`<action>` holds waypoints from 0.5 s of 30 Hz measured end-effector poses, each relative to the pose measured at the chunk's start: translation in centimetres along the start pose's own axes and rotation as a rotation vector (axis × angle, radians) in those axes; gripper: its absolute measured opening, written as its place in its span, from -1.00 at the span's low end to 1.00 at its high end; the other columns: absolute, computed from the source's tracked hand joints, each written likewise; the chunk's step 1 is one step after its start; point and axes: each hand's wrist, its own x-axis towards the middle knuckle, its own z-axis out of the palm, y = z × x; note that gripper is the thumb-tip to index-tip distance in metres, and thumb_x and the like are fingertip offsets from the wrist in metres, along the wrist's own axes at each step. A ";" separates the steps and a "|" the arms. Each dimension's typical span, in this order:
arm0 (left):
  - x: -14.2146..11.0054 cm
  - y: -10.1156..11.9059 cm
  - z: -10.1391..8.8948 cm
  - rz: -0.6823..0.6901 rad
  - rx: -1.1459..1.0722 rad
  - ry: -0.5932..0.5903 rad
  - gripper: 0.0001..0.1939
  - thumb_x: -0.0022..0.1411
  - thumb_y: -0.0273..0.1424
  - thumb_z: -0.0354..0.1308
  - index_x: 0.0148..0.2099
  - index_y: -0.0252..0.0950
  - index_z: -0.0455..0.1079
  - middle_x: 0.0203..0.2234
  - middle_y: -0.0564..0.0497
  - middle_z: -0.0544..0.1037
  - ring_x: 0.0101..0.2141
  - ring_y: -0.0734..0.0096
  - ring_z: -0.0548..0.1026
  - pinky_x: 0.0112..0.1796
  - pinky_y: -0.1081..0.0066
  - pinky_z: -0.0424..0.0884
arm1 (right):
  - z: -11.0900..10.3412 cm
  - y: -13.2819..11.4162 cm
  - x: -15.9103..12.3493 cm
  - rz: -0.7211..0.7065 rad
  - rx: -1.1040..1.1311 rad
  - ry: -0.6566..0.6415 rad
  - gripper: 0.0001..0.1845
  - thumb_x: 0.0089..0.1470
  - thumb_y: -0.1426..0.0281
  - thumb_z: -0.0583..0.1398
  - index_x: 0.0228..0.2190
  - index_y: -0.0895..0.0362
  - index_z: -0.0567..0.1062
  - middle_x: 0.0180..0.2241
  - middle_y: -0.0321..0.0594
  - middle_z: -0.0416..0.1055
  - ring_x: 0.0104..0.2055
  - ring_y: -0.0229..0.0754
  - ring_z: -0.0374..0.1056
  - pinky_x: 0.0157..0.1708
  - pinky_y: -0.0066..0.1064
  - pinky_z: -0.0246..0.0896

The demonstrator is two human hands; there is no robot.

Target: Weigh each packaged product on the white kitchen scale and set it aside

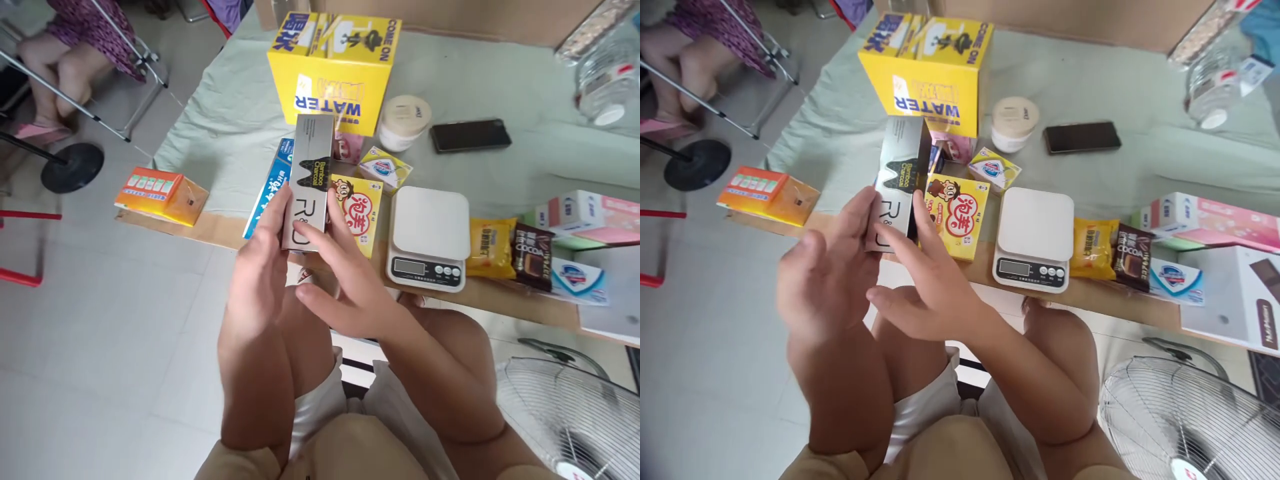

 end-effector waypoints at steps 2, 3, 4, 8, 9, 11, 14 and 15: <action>-0.4 0.2 1.5 0.075 0.055 -0.107 -0.25 0.32 0.29 0.05 0.39 0.07 0.34 0.54 0.19 0.15 0.57 0.07 -0.06 0.56 0.01 -0.02 | -1.8 -0.6 -1.5 -0.026 -0.043 0.090 -0.34 0.32 0.09 0.18 0.36 -0.06 0.30 0.61 -0.24 -0.29 0.66 0.07 -0.36 0.60 0.14 -0.16; -0.3 0.0 2.5 0.112 0.097 -0.148 -0.23 0.32 0.32 0.02 0.41 0.10 0.32 0.54 0.21 0.14 0.57 0.09 -0.06 0.56 0.01 -0.01 | -2.7 -0.8 -2.2 -0.024 -0.060 0.134 -0.38 0.33 0.11 0.18 0.35 -0.08 0.33 0.61 -0.26 -0.25 0.66 0.06 -0.34 0.61 0.14 -0.16; -0.1 -0.5 3.5 0.146 0.144 -0.185 -0.21 0.32 0.34 -0.01 0.43 0.12 0.29 0.55 0.22 0.12 0.57 0.08 -0.06 0.55 0.02 0.01 | -3.5 -0.8 -3.0 -0.018 -0.074 0.179 -0.40 0.33 0.13 0.18 0.34 -0.09 0.35 0.60 -0.27 -0.24 0.66 0.06 -0.33 0.60 0.13 -0.14; 1.7 -3.9 8.1 0.197 0.289 -0.352 -0.19 0.36 0.33 -0.12 0.51 0.16 0.15 0.57 0.20 0.07 0.56 0.03 -0.01 0.54 -0.02 0.07 | -5.7 0.5 -5.9 0.071 -0.125 0.380 -0.38 0.30 0.19 0.21 0.34 -0.03 0.36 0.59 -0.19 -0.18 0.65 0.09 -0.28 0.55 0.10 0.07; 2.1 -4.8 9.1 0.184 0.305 -0.392 -0.22 0.39 0.31 -0.13 0.52 0.17 0.13 0.57 0.20 0.05 0.56 0.04 -0.01 0.54 -0.03 0.06 | -6.0 1.1 -6.5 0.113 -0.134 0.417 -0.37 0.29 0.20 0.21 0.34 -0.04 0.36 0.58 -0.18 -0.11 0.65 0.08 -0.28 0.52 0.11 0.12; 2.9 -6.3 11.0 0.152 0.353 -0.440 -0.28 0.46 0.23 -0.15 0.53 0.17 0.11 0.57 0.18 0.04 0.57 0.09 -0.03 0.51 -0.04 0.12 | -6.5 2.4 -7.5 0.214 -0.133 0.449 -0.39 0.27 0.20 0.20 0.32 -0.07 0.38 0.52 -0.17 0.09 0.66 0.05 -0.31 0.48 0.15 0.18; 3.6 -7.5 12.8 0.188 0.517 -0.447 -0.35 0.50 0.12 -0.08 0.50 0.05 0.18 0.52 0.00 0.21 0.53 0.05 0.12 0.41 -0.04 0.32 | -7.8 4.0 -9.1 0.322 -0.132 0.419 -0.44 0.27 0.17 0.19 0.26 -0.05 0.45 0.42 -0.10 0.30 0.66 0.10 -0.28 0.41 0.22 0.24; 3.8 -7.8 13.1 0.224 0.575 -0.411 -0.35 0.51 0.10 -0.06 0.48 -0.02 0.21 0.46 -0.08 0.31 0.49 0.03 0.22 0.39 -0.04 0.35 | -8.6 4.5 -9.7 0.331 -0.147 0.408 -0.46 0.26 0.15 0.20 0.22 -0.02 0.48 0.42 -0.05 0.29 0.65 0.14 -0.22 0.41 0.23 0.24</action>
